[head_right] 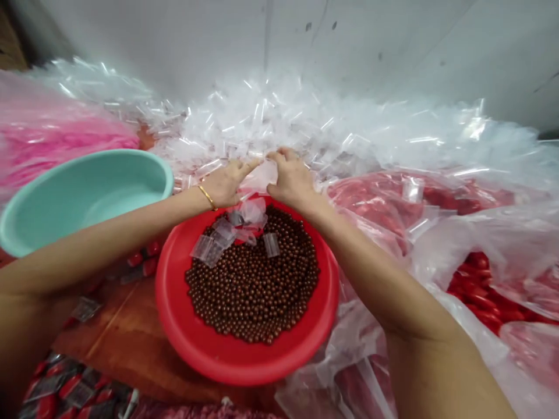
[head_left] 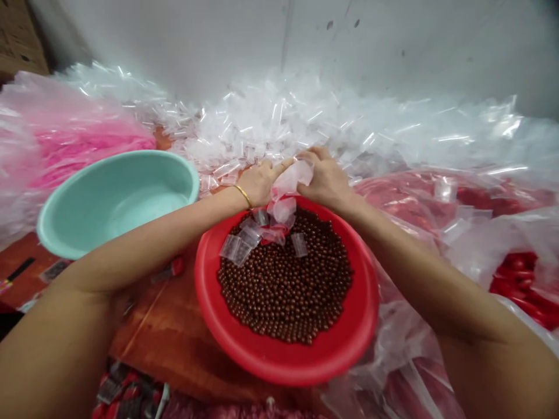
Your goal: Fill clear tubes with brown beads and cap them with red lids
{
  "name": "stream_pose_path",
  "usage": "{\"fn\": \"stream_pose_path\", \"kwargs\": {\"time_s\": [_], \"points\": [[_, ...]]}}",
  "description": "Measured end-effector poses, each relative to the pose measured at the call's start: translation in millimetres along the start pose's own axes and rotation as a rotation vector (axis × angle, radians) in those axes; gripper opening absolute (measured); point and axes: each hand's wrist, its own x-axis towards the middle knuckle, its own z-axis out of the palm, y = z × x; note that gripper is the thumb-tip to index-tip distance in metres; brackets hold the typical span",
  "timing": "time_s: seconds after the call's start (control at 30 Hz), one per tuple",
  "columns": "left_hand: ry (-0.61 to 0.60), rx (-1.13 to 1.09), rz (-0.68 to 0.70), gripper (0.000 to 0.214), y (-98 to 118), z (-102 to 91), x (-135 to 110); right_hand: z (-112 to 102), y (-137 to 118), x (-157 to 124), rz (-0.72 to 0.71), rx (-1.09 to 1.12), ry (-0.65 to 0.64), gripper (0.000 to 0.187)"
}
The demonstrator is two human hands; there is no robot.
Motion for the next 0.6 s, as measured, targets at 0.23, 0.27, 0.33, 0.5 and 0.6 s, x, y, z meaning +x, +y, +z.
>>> {"fn": "stream_pose_path", "kwargs": {"time_s": [0.23,0.27,0.33,0.5,0.6], "points": [[-0.11,0.303,0.076,0.065,8,5.7,-67,26,-33,-42,-0.249,-0.354,-0.144,0.048],[-0.12,0.334,0.102,0.065,9,5.5,-75,28,-32,-45,-0.266,-0.357,-0.183,0.052],[-0.115,0.381,0.135,0.065,12,1.5,-88,26,-31,-49,-0.257,-0.362,-0.235,0.063],[-0.136,0.368,0.169,0.044,40,-14.2,-110,-8,-43,-63,-0.119,-0.41,-0.27,0.055],[-0.353,0.191,0.374,0.031,66,-8.0,-122,-53,-52,-76,0.015,-0.406,-0.272,0.034]]}}
